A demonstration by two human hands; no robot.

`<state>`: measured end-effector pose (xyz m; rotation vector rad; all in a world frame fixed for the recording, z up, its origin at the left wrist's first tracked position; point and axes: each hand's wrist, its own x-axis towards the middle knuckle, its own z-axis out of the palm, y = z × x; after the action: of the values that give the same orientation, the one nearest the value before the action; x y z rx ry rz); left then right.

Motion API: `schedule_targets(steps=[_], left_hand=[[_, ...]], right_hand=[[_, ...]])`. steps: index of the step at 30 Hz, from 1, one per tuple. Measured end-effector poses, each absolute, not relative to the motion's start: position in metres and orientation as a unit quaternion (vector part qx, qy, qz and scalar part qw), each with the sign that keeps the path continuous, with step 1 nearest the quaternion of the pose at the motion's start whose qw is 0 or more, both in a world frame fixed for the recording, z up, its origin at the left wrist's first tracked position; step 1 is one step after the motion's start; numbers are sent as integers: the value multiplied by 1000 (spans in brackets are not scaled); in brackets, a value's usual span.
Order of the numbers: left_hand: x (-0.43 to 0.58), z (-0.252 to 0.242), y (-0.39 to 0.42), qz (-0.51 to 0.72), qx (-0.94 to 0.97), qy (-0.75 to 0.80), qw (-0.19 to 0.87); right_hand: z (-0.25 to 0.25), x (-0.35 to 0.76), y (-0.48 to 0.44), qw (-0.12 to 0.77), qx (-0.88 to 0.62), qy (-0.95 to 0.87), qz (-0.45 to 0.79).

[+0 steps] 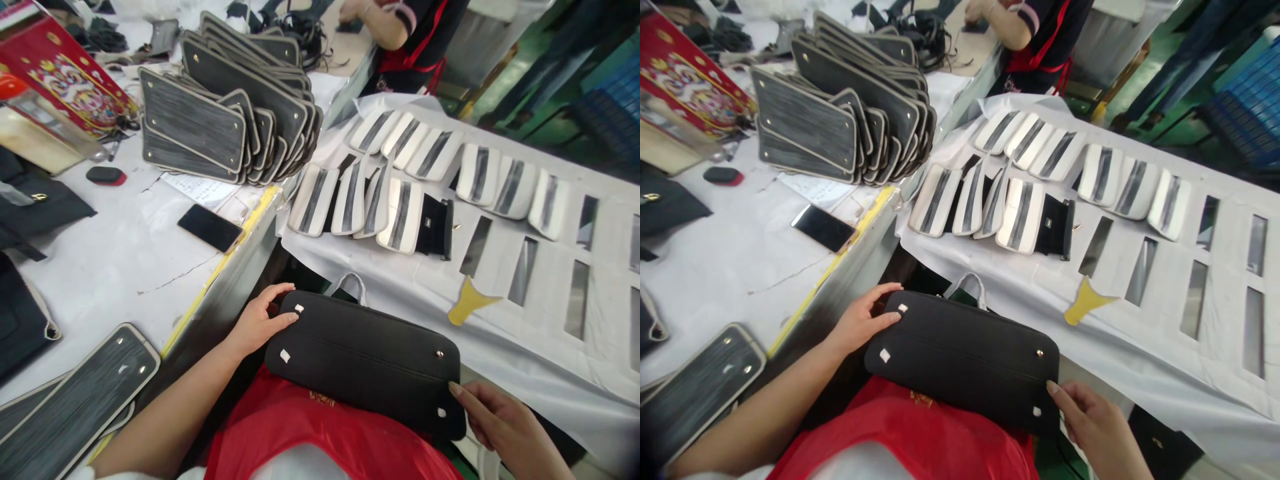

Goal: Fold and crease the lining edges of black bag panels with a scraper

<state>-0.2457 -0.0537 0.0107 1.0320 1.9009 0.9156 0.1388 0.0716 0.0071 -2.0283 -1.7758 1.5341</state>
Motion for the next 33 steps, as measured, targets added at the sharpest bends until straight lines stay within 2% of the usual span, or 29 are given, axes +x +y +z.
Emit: schedule_targets(steps=[4,9,12,14,16,23,33], left_hand=[[-247,9,-49,347,384,755,402],[-252,21,-48,253,398,782,407],[-257,26,-39,148,507,789,314],[-252,28,-21,142,601,756,216],[-230,32,3,143,675,701,179],[-97,26,91,102,774,533,326],[-56,18,113,124,704,581,389]], right_hand=[[4,140,75,-18,-639,-561,526],[21,129,67,1,-652,-572,498],[27,126,63,29,-638,-583,502],[25,128,63,40,-633,-597,492],[23,132,62,51,-630,-610,478],[21,139,57,74,-623,-625,465],[20,146,63,62,-609,-629,479]])
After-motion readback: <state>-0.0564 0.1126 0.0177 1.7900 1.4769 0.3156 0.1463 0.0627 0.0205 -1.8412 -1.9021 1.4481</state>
